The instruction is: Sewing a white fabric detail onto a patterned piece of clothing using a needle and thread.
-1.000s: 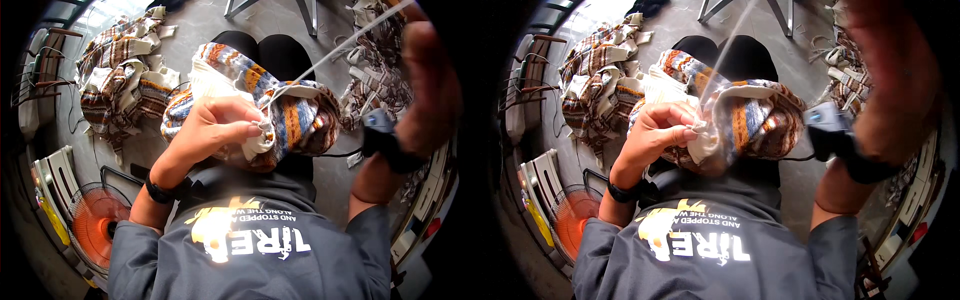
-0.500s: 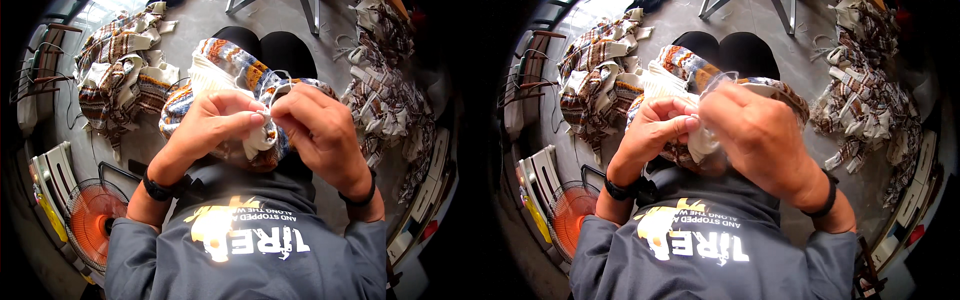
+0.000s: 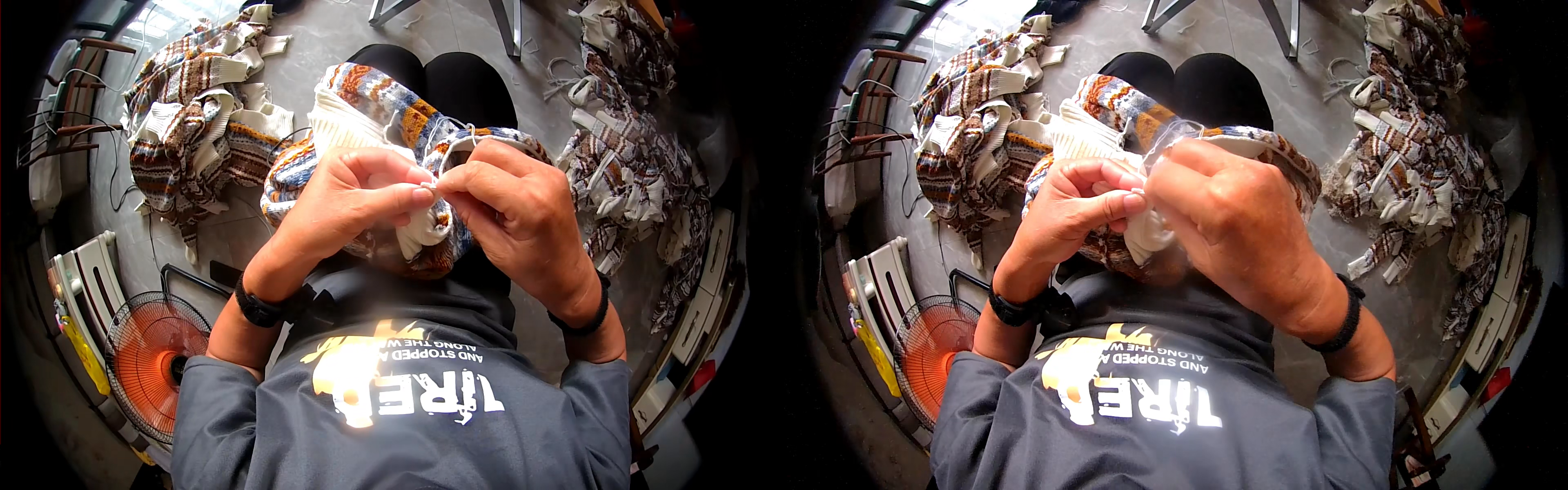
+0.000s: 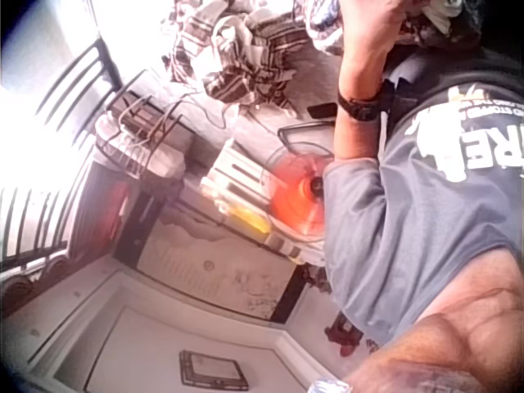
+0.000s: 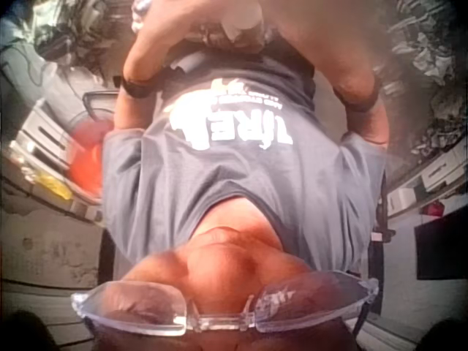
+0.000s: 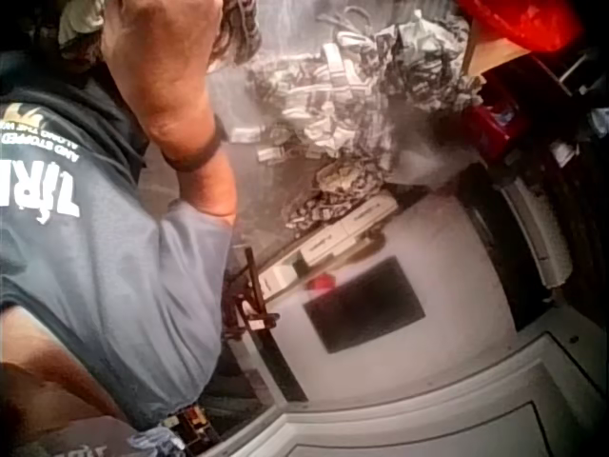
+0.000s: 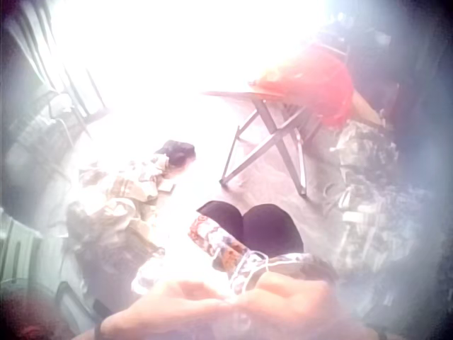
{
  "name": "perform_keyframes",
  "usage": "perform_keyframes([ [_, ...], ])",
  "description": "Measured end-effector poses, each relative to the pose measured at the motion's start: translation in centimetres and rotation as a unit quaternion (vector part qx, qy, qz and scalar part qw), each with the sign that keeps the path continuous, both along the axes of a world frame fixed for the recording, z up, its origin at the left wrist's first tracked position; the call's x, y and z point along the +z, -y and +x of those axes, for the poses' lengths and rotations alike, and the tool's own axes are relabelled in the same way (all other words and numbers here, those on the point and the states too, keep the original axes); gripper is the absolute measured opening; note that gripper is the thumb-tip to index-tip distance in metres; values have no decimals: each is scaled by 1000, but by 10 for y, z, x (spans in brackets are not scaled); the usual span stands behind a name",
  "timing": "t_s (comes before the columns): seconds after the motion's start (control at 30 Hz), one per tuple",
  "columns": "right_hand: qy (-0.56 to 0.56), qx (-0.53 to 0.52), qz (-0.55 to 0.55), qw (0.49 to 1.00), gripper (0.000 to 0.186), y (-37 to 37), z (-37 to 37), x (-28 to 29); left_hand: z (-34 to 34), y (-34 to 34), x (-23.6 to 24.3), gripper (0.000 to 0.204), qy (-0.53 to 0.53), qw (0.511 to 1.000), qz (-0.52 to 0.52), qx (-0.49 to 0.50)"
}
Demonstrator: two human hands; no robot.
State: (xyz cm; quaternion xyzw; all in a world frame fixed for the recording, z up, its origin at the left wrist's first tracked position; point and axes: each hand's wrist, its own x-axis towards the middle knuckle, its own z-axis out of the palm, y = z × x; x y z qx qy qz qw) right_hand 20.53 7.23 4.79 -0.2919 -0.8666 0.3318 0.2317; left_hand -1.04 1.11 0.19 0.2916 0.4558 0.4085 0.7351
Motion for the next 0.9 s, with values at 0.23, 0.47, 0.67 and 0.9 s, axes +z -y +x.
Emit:
perform_keyframes([
  [0.23,23,-3,0,1000,17,0,-2,4,0,1,-2,14,1,1000,10,0],
  [0.47,43,0,5,999,15,1,-2,3,1,1,-3,14,-6,1000,14,0],
  [0.67,36,3,-1,999,12,1,-4,3,1,1,-2,15,-1,1000,14,-5],
  [0.9,47,5,6,999,11,1,-1,2,0,1,-1,16,19,1000,9,-8],
])
